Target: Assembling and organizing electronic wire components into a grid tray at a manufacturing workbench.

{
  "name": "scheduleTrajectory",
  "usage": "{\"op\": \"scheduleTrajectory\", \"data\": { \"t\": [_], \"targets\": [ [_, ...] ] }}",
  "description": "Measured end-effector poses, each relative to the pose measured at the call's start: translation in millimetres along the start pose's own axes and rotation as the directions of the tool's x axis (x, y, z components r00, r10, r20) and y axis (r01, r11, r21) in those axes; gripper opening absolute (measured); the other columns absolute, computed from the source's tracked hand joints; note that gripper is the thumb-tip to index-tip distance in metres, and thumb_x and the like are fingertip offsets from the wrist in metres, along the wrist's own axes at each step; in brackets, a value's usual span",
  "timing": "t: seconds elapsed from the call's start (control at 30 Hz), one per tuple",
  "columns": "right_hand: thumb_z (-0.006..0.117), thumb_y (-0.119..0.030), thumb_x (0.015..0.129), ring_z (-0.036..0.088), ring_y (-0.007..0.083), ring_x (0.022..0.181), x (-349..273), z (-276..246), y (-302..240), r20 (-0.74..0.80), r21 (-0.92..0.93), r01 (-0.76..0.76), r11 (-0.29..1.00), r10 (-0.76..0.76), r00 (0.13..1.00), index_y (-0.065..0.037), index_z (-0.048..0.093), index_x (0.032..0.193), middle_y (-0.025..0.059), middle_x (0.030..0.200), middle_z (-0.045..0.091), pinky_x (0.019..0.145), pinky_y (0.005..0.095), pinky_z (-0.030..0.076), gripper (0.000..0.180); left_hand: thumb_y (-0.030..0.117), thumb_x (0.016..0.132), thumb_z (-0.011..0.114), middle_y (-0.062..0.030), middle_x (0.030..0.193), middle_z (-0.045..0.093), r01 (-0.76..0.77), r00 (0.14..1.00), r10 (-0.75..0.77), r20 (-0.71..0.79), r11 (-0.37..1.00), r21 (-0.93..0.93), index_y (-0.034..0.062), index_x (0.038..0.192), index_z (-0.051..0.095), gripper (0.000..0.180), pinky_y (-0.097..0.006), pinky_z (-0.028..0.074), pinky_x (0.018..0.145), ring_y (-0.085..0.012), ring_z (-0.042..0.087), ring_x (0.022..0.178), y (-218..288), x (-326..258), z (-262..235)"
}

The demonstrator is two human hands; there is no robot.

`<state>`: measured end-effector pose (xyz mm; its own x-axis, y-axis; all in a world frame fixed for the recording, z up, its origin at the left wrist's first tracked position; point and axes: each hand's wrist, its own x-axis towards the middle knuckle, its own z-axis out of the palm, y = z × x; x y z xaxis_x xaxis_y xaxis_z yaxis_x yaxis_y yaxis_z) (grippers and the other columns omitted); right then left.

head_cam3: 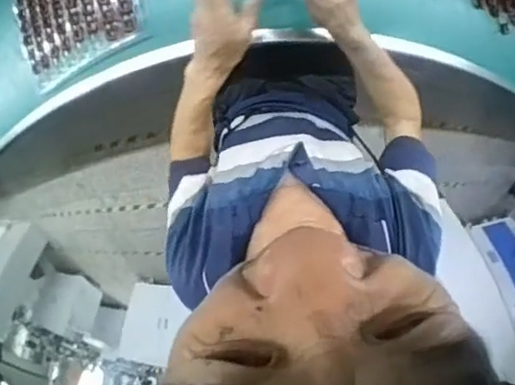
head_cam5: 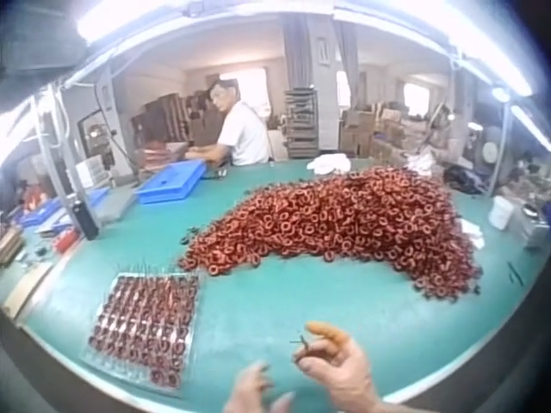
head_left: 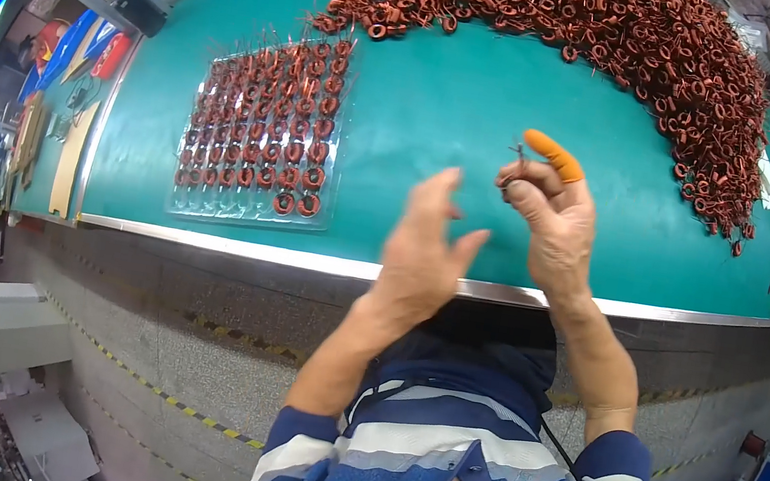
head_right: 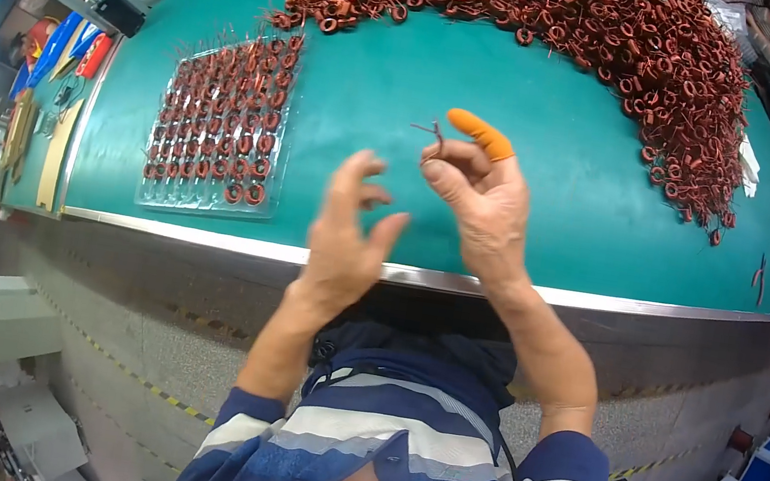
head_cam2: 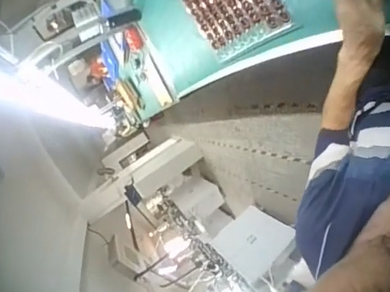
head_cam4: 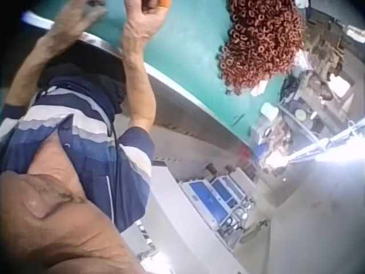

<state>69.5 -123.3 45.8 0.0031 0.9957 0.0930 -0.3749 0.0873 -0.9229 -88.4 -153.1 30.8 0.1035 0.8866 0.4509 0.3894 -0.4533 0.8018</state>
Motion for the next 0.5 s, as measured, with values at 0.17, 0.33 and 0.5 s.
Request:
{"op": "scheduleTrajectory", "data": {
  "t": [0.17, 0.33, 0.5],
  "targets": [
    [0.065, -0.012, 0.091, 0.061, 0.0141, 0.092, -19, 6, 7, -0.049, -0.018, 0.058, 0.998, -0.059, 0.997, 0.002, 0.047, 0.130, 0.0116, 0.107, 0.065, 0.086, 0.0260, 0.049, 0.045, 0.003, 0.087, 0.061, -0.0198, 0.111, 0.052, -0.172, 0.984, 0.175, -0.019, 0.980, 0.097, -0.0013, 0.125, 0.046, 0.042, -0.039, 0.052, 0.074, -0.0344, 0.060, 0.086, -1, 13, 27],
    [0.073, -0.029, 0.085, 0.056, 0.0178, 0.107, -9, -26, -6, -0.012, -0.462, 0.219, 0.859, -0.253, 0.967, -0.003, 0.048, 0.132, 0.0106, 0.114, 0.059, 0.085, 0.0272, 0.047, 0.060, 0.021, 0.100, 0.047, -0.0065, 0.083, 0.057, 0.232, 0.969, -0.163, 0.187, 0.860, -0.455, -0.0017, 0.120, 0.052, 0.030, -0.025, 0.046, 0.059, -0.0113, 0.056, 0.067, -13, 17, 20],
    [0.077, -0.024, 0.077, 0.059, 0.0207, 0.102, 5, -21, -46, 0.468, -0.647, 0.554, 0.524, -0.302, 0.831, -0.006, 0.062, 0.119, 0.0071, 0.116, 0.059, 0.084, 0.0322, 0.049, 0.049, 0.028, 0.103, 0.038, -0.0071, 0.084, 0.057, 0.543, 0.833, -0.221, 0.507, 0.501, -0.673, 0.0007, 0.120, 0.051, 0.034, -0.024, 0.043, 0.054, -0.0118, 0.054, 0.062, -5, 23, -2]
  ]
}}
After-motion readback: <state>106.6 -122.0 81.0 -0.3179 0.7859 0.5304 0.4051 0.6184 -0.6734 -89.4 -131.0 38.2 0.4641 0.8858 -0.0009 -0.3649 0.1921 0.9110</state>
